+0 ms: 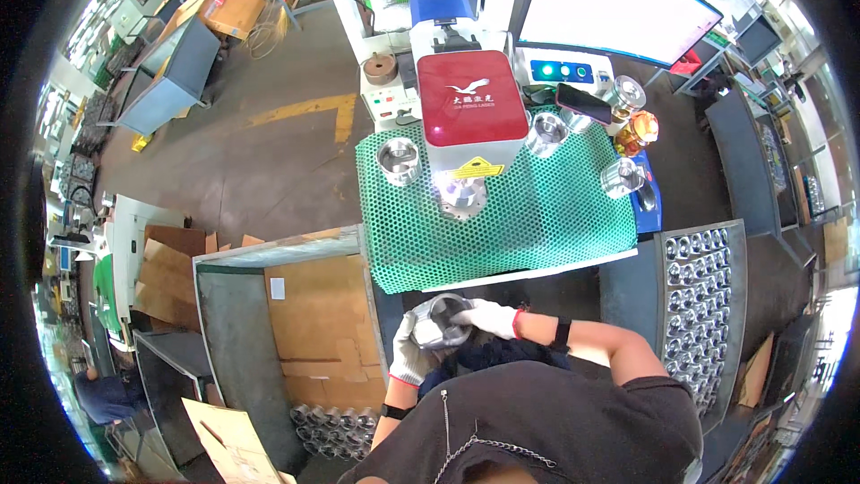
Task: Laser marking metal pistons and organizing them in a storage bin using cardboard dividers.
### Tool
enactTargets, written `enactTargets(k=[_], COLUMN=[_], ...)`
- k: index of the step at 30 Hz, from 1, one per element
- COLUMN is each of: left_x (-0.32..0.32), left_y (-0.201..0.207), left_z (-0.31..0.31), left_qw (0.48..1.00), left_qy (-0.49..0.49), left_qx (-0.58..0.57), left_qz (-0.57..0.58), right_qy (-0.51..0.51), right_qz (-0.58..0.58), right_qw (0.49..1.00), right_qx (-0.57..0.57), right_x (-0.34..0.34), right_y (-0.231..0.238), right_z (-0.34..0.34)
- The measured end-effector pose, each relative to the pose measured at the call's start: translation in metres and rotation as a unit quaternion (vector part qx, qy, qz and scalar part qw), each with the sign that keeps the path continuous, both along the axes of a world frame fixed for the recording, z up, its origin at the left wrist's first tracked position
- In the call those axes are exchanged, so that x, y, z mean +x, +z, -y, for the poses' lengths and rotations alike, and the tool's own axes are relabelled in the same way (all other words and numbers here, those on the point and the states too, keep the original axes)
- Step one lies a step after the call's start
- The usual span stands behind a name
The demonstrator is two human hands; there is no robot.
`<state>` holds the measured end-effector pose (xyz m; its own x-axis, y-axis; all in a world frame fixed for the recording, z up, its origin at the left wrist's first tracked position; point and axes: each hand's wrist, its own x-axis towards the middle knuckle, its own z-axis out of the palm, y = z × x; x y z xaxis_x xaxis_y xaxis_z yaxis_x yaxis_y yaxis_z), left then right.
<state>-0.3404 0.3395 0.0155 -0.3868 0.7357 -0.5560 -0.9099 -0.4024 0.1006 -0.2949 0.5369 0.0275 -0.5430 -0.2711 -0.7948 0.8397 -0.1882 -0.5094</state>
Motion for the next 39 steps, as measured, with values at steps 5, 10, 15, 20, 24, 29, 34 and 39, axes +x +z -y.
enactTargets(k=[5,10,15,20,24,29,34,39], left_x=[-0.023,-0.040,-0.042,-0.037,-0.038,-0.044,-0.062,-0.078], left_y=[-0.018,-0.028,-0.023,-0.030,-0.035,-0.041,-0.042,-0.030], left_z=[0.027,0.067,0.070,0.063,0.044,0.023,-0.017,-0.048], left_qw=[0.982,0.980,0.978,0.977,0.970,0.961,0.957,0.949], left_qy=[0.037,0.087,0.091,0.074,0.022,-0.024,-0.048,-0.087], left_qx=[-0.158,-0.151,-0.150,-0.172,-0.208,-0.244,-0.254,-0.214], left_qz=[-0.092,-0.094,-0.112,-0.104,-0.126,-0.126,-0.132,-0.214], right_qy=[-0.100,-0.044,-0.130,-0.144,0.162,0.260,0.080,0.136], right_qz=[-0.136,-0.174,-0.131,-0.240,-0.368,-0.378,-0.323,-0.260], right_qw=[0.980,0.902,0.928,0.918,0.842,0.741,0.535,0.558], right_qx=[0.109,0.392,0.324,0.280,0.360,0.490,0.776,0.776], right_x=[-0.047,-0.153,-0.201,-0.173,-0.073,-0.021,-0.106,-0.132], right_y=[-0.037,-0.033,-0.059,-0.053,-0.076,-0.052,0.019,-0.038], right_z=[-0.006,-0.012,-0.022,-0.021,-0.035,-0.165,-0.273,-0.317])
